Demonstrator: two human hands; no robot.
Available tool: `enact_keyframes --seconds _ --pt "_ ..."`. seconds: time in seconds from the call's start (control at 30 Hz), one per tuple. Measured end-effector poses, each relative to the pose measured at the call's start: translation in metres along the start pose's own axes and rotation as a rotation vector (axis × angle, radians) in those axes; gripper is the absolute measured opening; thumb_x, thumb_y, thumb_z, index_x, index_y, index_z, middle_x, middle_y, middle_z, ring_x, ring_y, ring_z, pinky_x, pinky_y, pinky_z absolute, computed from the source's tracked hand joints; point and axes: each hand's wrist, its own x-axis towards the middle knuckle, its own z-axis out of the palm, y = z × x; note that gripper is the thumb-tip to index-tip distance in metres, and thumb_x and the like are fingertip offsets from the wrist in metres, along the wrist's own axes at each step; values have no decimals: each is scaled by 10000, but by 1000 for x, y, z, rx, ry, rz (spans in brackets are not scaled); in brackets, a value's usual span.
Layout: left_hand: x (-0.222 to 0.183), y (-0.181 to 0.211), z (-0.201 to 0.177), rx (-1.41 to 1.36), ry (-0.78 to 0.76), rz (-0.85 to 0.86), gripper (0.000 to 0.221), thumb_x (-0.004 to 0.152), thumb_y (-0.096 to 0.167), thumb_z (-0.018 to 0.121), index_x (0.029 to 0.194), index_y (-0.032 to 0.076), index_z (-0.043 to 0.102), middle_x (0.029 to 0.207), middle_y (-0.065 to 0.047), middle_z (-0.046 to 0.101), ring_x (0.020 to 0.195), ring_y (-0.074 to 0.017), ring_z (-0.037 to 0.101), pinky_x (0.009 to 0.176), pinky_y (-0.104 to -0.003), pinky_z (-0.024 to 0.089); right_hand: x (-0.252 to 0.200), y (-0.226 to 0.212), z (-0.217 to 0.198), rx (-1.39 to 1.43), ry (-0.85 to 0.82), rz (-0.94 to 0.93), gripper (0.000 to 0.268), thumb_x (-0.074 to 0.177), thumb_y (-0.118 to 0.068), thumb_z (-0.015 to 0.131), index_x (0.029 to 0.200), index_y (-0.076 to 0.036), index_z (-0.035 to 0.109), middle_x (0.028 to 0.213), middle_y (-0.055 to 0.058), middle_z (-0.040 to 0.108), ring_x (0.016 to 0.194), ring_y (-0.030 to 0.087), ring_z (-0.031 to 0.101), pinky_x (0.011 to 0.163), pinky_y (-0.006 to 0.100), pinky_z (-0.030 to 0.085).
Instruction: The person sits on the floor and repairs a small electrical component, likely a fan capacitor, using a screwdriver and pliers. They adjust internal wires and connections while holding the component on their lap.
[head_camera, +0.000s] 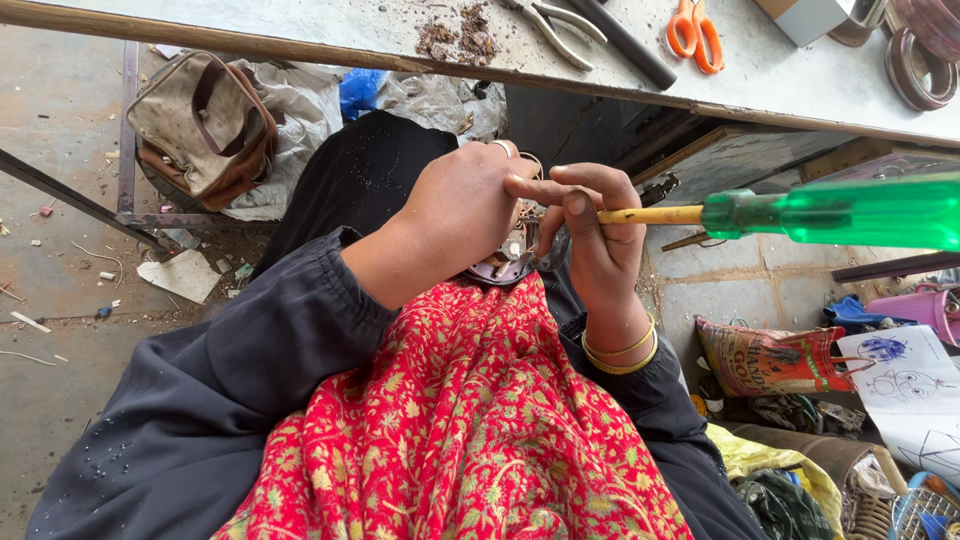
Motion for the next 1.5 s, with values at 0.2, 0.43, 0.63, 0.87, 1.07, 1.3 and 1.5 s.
enact_keyframes --seconds 0.2,0.43,0.63,0.87,1.07,1.3,1.5 --pt "-5 11 -5 243 83 128 93 820 113 688 879 42 707 892 -105 679 849 -266 716 667 -362 584 -2 4 -1 46 125 -37 179 1200 -183 450 1324 -63 497 1248 312 695 637 125 645 579 218 514" --pt "-9 16 -4 243 143 223 66 828 114 705 885 81 706 867 -68 682 832 -228 714 700 -344 576 -3 7 -9 99 215 -33 176 1209 -183 427 1327 -68 490 1178 310 706 660 164 664 581 219 525" --pt "-1 -5 26 -58 8 260 79 854 179 704 868 103 717 818 -95 688 805 -305 699 688 -441 552 -1 8 -17 218 130 -8 209 1209 -194 421 1373 -76 476 1174 263 689 810 199 696 746 272 573" --pt "4 -26 52 -283 47 188 158 915 237 711 1010 116 747 883 -101 725 847 -329 702 721 -454 545 17 4 -18 309 75 40 238 1201 -193 423 1398 -65 460 1206 247 678 950 207 684 868 305 571" --pt "2 -33 56 -365 38 168 186 909 209 730 1071 124 758 946 -96 751 869 -289 734 740 -401 572 27 3 -23 251 27 74 268 1185 -186 430 1423 -62 437 1290 207 663 1047 192 671 963 325 557" --pt "1 -30 48 -415 36 91 185 876 202 777 1036 109 780 907 -103 754 824 -278 749 719 -360 585 13 7 -44 -213 148 47 361 1030 29 707 1344 -15 535 1178 51 542 1087 101 566 953 251 514" --pt "2 -27 43 -435 19 59 179 880 190 792 1031 95 775 906 -91 755 812 -247 753 701 -342 576 -7 15 -51 -50 298 86 192 1057 114 731 1172 47 594 1140 97 629 1012 121 692 926 237 584"
